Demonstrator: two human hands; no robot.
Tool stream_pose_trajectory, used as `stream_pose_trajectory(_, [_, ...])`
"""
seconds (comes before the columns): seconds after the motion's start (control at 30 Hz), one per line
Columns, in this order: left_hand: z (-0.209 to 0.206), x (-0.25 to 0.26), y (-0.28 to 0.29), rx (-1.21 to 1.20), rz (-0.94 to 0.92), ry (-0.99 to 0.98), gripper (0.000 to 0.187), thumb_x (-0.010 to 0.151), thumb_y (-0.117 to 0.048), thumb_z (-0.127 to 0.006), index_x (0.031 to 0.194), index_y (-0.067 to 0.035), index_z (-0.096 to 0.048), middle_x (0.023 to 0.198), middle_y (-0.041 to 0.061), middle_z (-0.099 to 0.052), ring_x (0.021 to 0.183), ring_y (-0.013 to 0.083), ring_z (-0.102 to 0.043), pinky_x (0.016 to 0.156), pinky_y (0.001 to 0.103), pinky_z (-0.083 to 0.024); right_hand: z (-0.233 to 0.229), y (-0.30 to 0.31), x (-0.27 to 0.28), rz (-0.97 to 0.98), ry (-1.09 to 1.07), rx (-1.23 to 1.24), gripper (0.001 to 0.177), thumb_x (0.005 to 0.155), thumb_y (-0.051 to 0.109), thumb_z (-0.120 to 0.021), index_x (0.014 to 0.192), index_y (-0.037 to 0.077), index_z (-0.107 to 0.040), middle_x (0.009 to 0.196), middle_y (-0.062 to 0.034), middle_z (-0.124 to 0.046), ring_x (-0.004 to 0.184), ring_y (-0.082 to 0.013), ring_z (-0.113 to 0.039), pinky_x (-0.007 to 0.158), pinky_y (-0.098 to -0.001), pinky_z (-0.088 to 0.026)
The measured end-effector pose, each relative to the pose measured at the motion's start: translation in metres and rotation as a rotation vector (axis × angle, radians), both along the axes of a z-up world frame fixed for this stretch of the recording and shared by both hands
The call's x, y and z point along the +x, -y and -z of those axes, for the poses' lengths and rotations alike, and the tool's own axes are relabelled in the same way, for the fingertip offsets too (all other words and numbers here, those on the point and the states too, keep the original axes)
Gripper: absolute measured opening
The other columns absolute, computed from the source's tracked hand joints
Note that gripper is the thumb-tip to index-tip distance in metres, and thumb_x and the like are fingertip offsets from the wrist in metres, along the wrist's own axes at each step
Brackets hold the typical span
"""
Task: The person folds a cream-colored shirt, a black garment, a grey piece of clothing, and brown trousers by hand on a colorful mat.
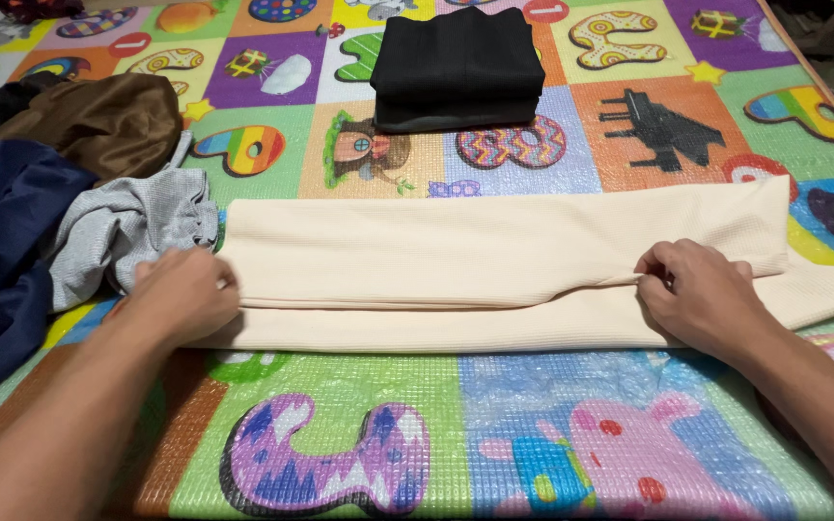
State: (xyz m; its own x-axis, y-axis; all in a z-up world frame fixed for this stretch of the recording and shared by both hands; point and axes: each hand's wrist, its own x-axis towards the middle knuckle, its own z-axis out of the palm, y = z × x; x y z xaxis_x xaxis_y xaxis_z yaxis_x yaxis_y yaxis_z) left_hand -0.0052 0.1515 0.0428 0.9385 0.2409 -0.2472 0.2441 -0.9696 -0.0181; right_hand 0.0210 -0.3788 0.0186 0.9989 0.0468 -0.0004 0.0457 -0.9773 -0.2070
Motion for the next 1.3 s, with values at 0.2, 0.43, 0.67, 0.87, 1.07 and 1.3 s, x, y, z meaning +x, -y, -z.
stream_pose_trajectory(0.2, [0.034, 0.015, 0.099, -0.504, 0.249, 0.464, 0.042, 0.09, -0.028, -0.057, 0.124, -0.006, -0.066, 0.132, 0.019, -0.064, 0.127, 0.0336, -0.058, 0.112, 0.044, -0.043, 0.002, -0.002, 0.002, 0.023, 0.02, 0.021, 0.024, 0.085, 0.026, -0.062, 0.095, 0.01, -0.076, 0.096, -0.011, -0.071, 0.098, -0.0299, -0.066, 0.089, -0.0508, -0.041])
stream_pose_trajectory(0.43, [0.069, 0.012, 0.159, -0.473, 0.381, 0.4, 0.061, 0.096, -0.039, -0.054, 0.145, -0.003, -0.047, 0.156, 0.031, -0.034, 0.145, 0.0424, -0.031, 0.116, 0.056, -0.023, -0.007, -0.019, -0.005, 0.009, 0.054, -0.149, 0.021, 0.084, 0.025, -0.063, 0.094, 0.014, -0.077, 0.1, -0.0104, -0.069, 0.103, -0.0305, -0.062, 0.093, -0.0497, -0.04])
stream_pose_trajectory(0.67, [0.056, 0.006, 0.107, -0.281, 0.244, 0.217, 0.075, 0.093, -0.056, -0.057, 0.15, -0.009, -0.042, 0.158, 0.03, -0.026, 0.149, 0.0414, -0.023, 0.117, 0.057, -0.019, -0.019, -0.066, 0.004, -0.157, 0.116, 0.065, 0.037, 0.092, 0.037, -0.06, 0.11, 0.009, -0.073, 0.127, -0.0185, -0.062, 0.128, -0.0339, -0.052, 0.105, -0.0568, -0.033])
stream_pose_trajectory(0.87, [0.022, -0.007, 0.063, -0.221, -0.031, 0.125, 0.051, 0.095, -0.05, -0.055, 0.117, -0.006, -0.069, 0.127, 0.017, -0.07, 0.124, 0.0357, -0.062, 0.104, 0.057, -0.045, -0.001, -0.098, 0.015, -0.355, 0.001, 0.106, 0.089, 0.079, 0.062, -0.063, 0.149, 0.01, -0.046, 0.158, -0.0285, -0.029, 0.147, -0.0418, -0.026, 0.109, -0.0621, -0.021])
stream_pose_trajectory(1.07, [0.021, 0.017, 0.038, -0.241, -0.067, 0.245, 0.037, 0.086, -0.037, -0.062, 0.102, -0.006, -0.073, 0.106, 0.021, -0.073, 0.103, 0.0407, -0.067, 0.09, 0.056, -0.05, 0.014, -0.1, 0.018, -0.332, -0.121, 0.064, 0.1, 0.079, 0.073, -0.058, 0.155, 0.012, -0.037, 0.161, -0.0292, -0.019, 0.153, -0.0391, -0.014, 0.114, -0.0592, -0.013])
stream_pose_trajectory(1.3, [0.043, 0.051, 0.035, -0.204, -0.08, 0.239, 0.049, 0.092, -0.04, -0.057, 0.126, -0.004, -0.062, 0.14, 0.023, -0.057, 0.134, 0.041, -0.05, 0.109, 0.056, -0.039, -0.021, -0.105, 0.022, -0.171, -0.309, 0.14, 0.087, 0.086, 0.06, -0.058, 0.158, 0.016, -0.036, 0.16, -0.023, -0.028, 0.15, -0.0383, -0.023, 0.118, -0.0546, -0.018])
